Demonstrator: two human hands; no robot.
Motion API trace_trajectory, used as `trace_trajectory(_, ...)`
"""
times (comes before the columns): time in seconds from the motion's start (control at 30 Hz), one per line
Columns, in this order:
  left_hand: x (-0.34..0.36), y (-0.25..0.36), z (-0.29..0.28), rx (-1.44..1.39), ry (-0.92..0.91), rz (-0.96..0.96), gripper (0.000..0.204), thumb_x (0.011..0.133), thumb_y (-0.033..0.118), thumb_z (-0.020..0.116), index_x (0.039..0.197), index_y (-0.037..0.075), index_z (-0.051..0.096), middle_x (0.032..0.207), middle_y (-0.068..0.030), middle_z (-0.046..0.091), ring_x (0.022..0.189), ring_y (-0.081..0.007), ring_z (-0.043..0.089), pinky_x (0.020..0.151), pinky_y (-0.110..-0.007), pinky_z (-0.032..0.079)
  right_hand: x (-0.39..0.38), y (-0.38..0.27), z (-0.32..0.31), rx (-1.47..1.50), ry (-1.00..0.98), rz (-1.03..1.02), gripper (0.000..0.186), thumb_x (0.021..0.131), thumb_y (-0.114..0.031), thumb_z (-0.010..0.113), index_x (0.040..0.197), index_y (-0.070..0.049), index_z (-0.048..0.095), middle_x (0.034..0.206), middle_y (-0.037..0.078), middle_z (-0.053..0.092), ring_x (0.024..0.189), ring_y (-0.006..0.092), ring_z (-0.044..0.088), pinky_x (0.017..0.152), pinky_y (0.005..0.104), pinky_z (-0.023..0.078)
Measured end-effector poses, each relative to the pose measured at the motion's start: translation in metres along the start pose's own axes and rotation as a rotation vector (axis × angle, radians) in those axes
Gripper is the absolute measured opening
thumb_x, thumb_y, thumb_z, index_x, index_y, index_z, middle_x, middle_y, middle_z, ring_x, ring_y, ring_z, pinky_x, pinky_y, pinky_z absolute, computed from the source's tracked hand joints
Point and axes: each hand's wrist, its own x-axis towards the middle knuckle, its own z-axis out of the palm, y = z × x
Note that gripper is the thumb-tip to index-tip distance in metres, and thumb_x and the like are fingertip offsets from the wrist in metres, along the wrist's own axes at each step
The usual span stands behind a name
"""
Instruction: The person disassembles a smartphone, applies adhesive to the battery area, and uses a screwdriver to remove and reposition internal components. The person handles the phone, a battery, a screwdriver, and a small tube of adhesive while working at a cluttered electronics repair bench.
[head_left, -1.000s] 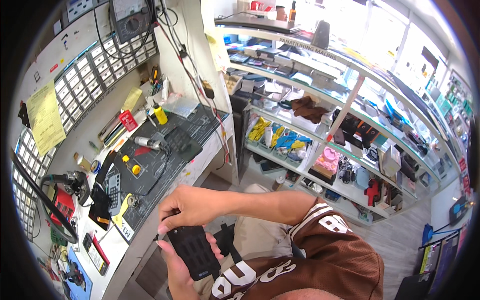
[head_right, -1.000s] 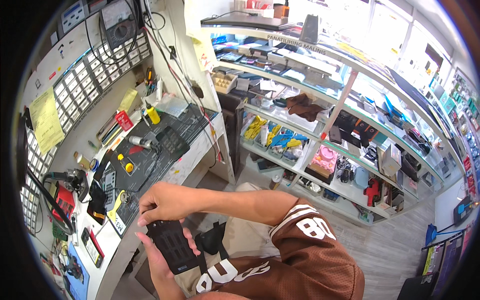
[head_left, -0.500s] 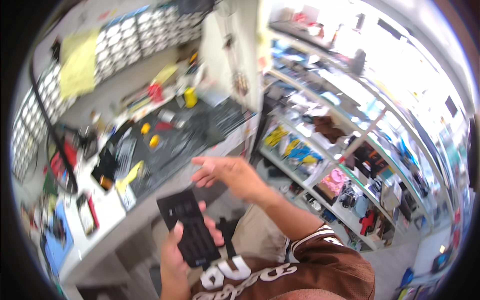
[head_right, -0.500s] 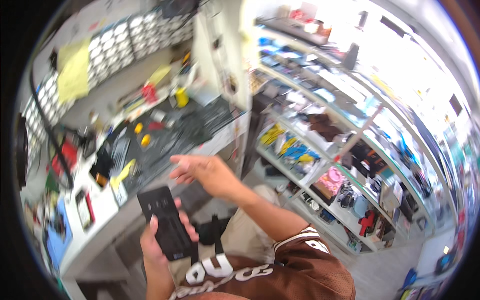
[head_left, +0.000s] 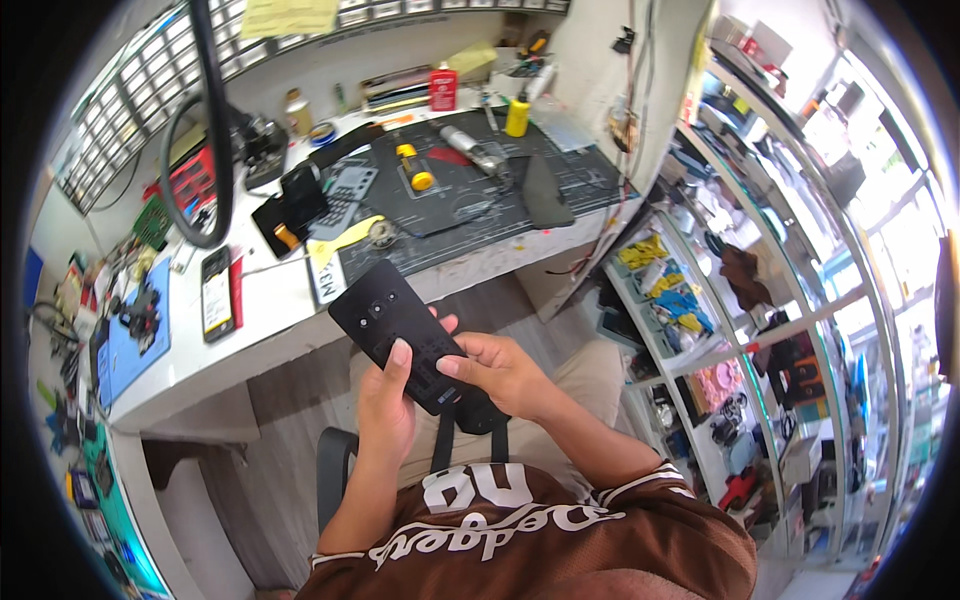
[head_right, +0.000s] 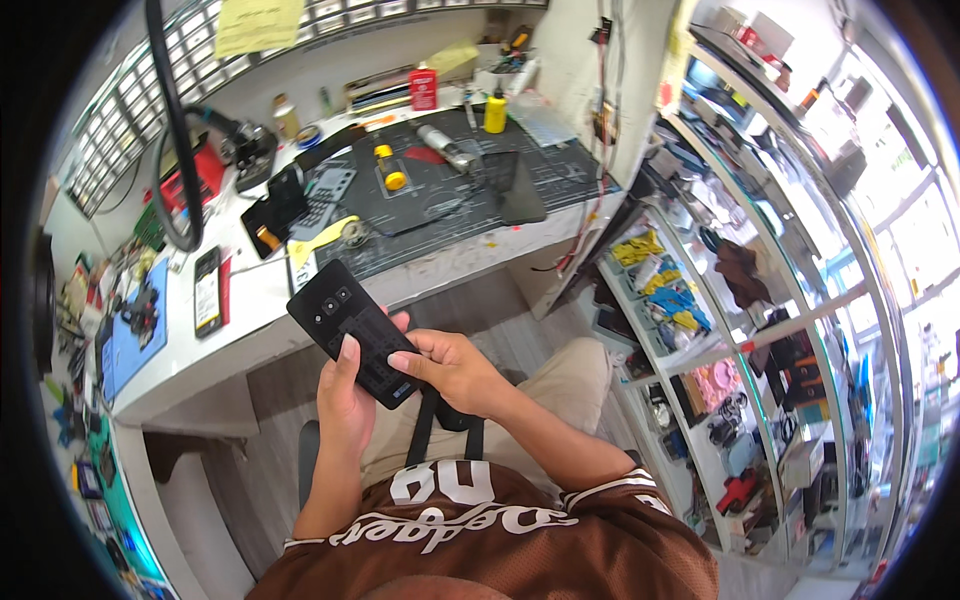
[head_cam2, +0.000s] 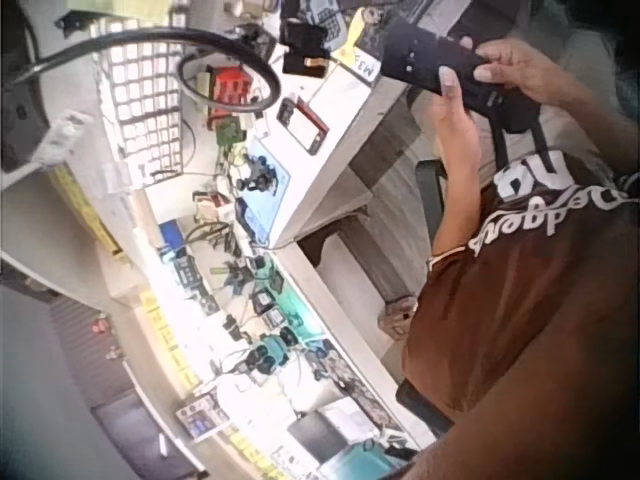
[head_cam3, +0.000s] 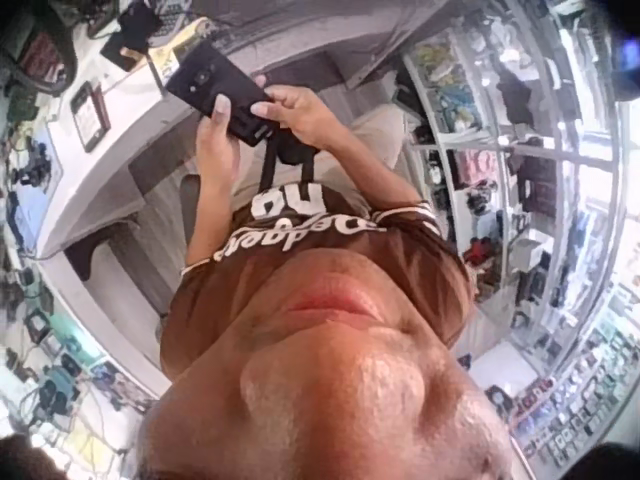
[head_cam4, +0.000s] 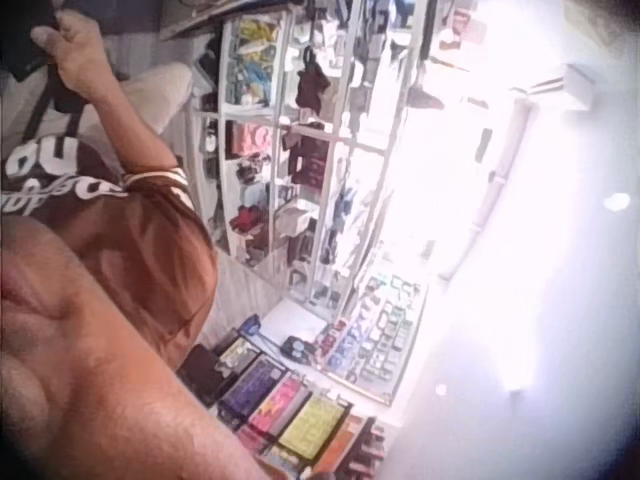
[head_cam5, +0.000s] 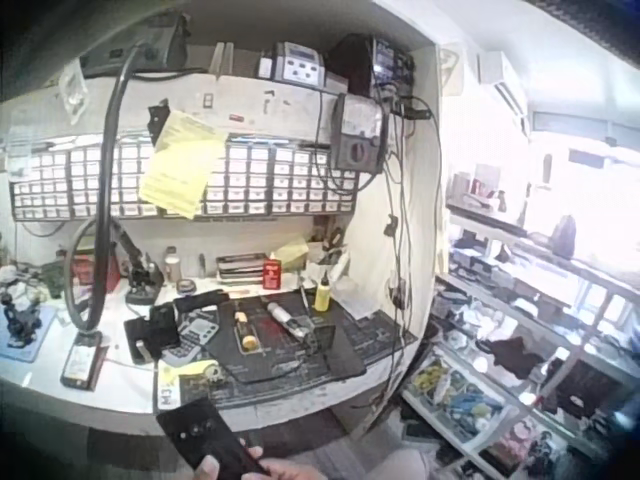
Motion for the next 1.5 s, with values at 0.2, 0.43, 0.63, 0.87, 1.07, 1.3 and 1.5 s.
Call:
trace_trajectory(0.2,0.004,-0.018,0.008,0.169,-0.004,-0.069,0.047,0.113,0.039,0.053,0.128,-0.003,0.069,0.127,-0.0152,0.075,0.109,-0.0186,0.071,0.098,-0.036,0.056,-0.021,-0.002,-0.007,-0.058,0.129,-0.027,0.024,0.108,-0.026,0.068,0.116,-0.003,0.07,0.098,-0.002,0.071,0.087,0.0051,0.062,0.077,0.0256,0.052)
trace_trajectory(0.43,0.01,-0.021,-0.001,0.248,-0.093,0.137,0.058,0.112,0.044,0.053,0.147,-0.003,0.059,0.142,-0.014,0.066,0.136,-0.02,0.057,0.118,-0.035,0.037,-0.022,-0.105,-0.051,-0.485,0.9,-0.38,0.031,0.104,-0.026,0.068,0.122,-0.001,0.065,0.099,0.004,0.07,0.069,0.0132,0.064,0.055,0.0293,0.051)
trace_trajectory(0.63,0.018,-0.001,-0.035,0.376,0.018,0.198,0.05,0.11,0.036,0.055,0.14,-0.004,0.063,0.133,-0.0146,0.068,0.126,-0.0229,0.064,0.113,-0.038,0.044,0.085,-0.188,-0.222,-1.094,1.136,-0.331,0.041,0.102,-0.032,0.07,0.127,0.001,0.066,0.093,0.013,0.073,0.067,0.0191,0.068,0.061,0.0332,0.055)
trace_trajectory(0.87,0.005,0.007,-0.054,0.425,0.195,0.212,0.05,0.11,0.039,0.056,0.132,-0.006,0.064,0.119,-0.0139,0.071,0.115,-0.0221,0.067,0.104,-0.037,0.049,0.16,-0.216,-0.334,-1.012,1.082,0.029,0.044,0.098,-0.036,0.074,0.123,0.0,0.071,0.109,0.022,0.077,0.093,0.0331,0.076,0.082,0.0478,0.059)
trace_trajectory(1.07,0.006,0.002,-0.068,0.436,0.288,0.137,0.048,0.111,0.037,0.055,0.13,-0.005,0.066,0.117,-0.0145,0.071,0.111,-0.022,0.067,0.103,-0.038,0.049,0.169,-0.194,-0.321,-1.899,1.208,0.064,0.044,0.097,-0.039,0.074,0.117,0.0,0.074,0.119,0.023,0.074,0.103,0.0386,0.075,0.091,0.0511,0.06)
trace_trajectory(1.3,0.025,0.006,-0.068,0.437,0.336,0.113,0.05,0.111,0.039,0.055,0.13,-0.005,0.065,0.11,-0.0133,0.071,0.107,-0.0223,0.066,0.1,-0.039,0.049,0.245,-0.251,-0.328,-1.139,1.034,-0.166,0.035,0.103,-0.032,0.061,0.096,-0.001,0.078,0.087,0.017,0.079,0.077,0.0295,0.077,0.075,0.0434,0.06)
trace_trajectory(1.5,0.029,0.007,-0.064,0.449,0.359,0.132,0.049,0.111,0.04,0.056,0.129,-0.005,0.066,0.109,-0.0134,0.071,0.104,-0.0225,0.066,0.097,-0.039,0.049,0.33,-0.272,-0.386,-0.557,1.036,-0.073,0.031,0.103,-0.021,0.062,0.089,0.003,0.075,0.083,0.01,0.08,0.062,0.0173,0.071,0.051,0.0306,0.051)
